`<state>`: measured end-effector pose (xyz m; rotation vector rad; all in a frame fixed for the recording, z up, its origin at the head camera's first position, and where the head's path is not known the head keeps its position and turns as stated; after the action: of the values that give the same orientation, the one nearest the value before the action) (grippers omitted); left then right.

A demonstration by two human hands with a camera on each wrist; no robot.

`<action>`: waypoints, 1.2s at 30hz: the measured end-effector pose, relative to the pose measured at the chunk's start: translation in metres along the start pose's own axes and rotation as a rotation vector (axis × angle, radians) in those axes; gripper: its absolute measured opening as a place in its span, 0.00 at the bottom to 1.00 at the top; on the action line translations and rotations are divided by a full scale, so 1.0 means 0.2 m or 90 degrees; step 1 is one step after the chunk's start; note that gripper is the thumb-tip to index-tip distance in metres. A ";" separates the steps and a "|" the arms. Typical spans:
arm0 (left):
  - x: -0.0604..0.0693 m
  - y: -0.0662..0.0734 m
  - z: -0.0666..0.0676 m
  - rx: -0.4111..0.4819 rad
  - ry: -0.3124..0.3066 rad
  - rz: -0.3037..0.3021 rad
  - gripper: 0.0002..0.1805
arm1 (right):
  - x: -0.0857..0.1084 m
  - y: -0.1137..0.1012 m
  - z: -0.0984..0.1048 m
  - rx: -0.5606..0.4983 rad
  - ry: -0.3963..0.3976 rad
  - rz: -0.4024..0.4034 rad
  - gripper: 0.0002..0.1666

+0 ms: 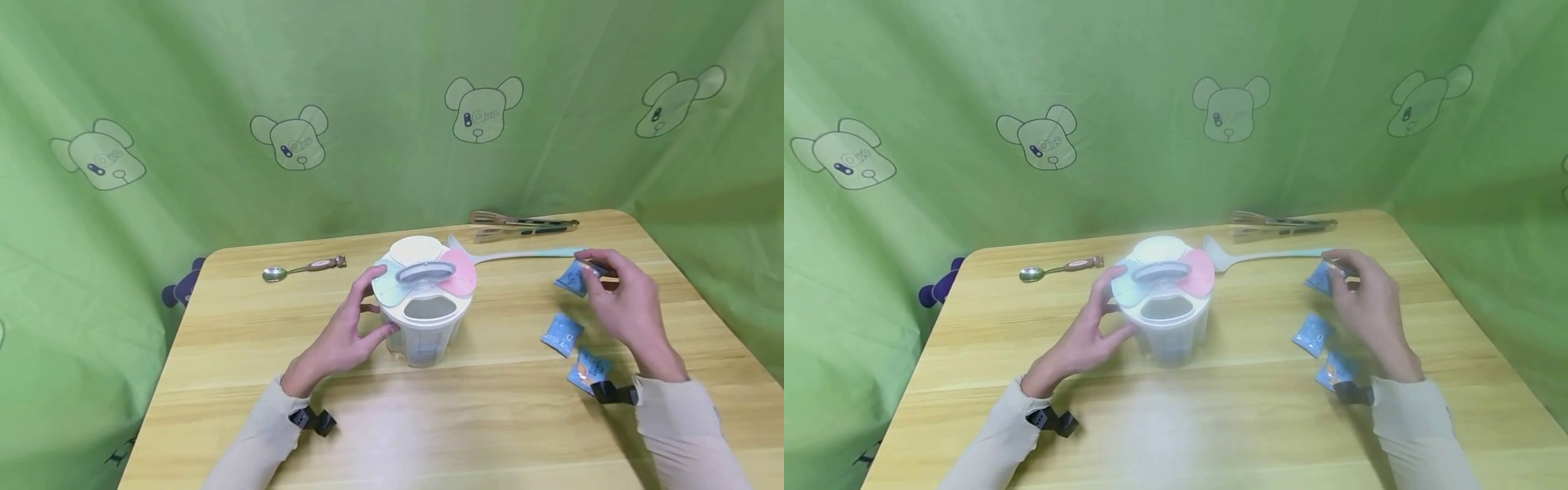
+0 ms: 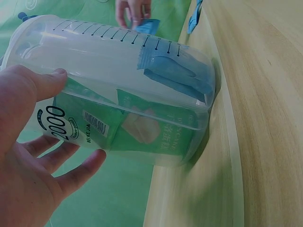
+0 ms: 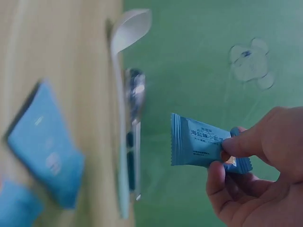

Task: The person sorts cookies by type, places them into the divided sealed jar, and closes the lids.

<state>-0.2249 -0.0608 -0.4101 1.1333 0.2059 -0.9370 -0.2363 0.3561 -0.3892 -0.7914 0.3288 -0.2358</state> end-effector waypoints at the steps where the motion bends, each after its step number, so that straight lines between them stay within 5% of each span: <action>1: 0.00 0.00 0.00 -0.001 0.000 0.000 0.55 | 0.01 -0.03 0.00 -0.008 0.004 0.007 0.17; 13: 0.00 0.00 0.01 0.004 0.004 0.004 0.54 | 0.13 -0.40 0.05 -0.116 0.058 0.133 0.16; 27: 0.00 0.00 0.01 0.003 0.000 0.007 0.54 | 0.28 -0.77 0.04 -0.262 0.041 0.302 0.16; 36: 0.00 0.00 0.00 0.000 -0.003 0.000 0.54 | 0.38 -0.91 0.02 -0.261 0.029 0.358 0.15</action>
<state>-0.2253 -0.0612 -0.4098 1.1309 0.2027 -0.9396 -0.1793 0.2106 -0.2697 -1.0610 0.6400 0.3540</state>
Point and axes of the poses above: each hand's wrist, its own x-axis away from the middle knuckle, its own z-axis out of the back of the hand, y = z × x, the point moved 9 cm from there along -x, towards the middle knuckle, and after that the axes turned 14 degrees about -z, right-handed, at the moved point
